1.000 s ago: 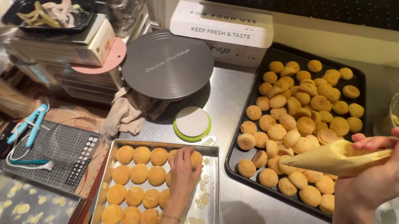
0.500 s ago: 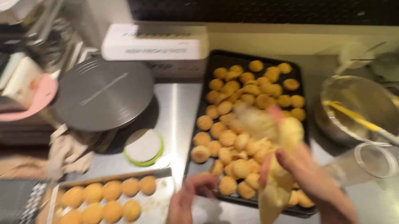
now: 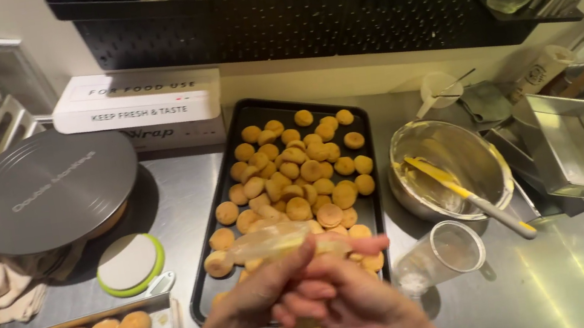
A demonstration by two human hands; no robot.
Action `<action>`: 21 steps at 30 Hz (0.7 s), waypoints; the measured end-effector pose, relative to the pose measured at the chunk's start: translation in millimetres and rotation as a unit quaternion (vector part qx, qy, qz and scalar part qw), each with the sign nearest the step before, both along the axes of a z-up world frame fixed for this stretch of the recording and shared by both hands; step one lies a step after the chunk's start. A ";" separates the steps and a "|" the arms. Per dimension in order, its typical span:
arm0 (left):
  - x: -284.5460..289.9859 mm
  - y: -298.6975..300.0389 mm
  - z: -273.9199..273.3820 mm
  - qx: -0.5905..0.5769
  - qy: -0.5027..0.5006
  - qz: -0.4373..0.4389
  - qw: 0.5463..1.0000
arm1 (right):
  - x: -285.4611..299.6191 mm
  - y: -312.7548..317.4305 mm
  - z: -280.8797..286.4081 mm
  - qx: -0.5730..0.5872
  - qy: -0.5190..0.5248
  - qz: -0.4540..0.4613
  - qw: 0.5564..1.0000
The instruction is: Filling cream puffs with cream using a piping bag and refilling the bag from a bowl using a spatula
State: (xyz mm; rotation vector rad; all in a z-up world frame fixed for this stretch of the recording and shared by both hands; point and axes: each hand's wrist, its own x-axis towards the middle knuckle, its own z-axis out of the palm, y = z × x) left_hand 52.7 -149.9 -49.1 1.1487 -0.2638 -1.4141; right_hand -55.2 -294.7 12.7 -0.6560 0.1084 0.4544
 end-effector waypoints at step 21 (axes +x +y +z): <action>19.1 -30.8 72.8 -0.070 -0.561 0.261 0.783 | 28.5 -8.2 28.9 -0.349 -0.226 0.183 0.891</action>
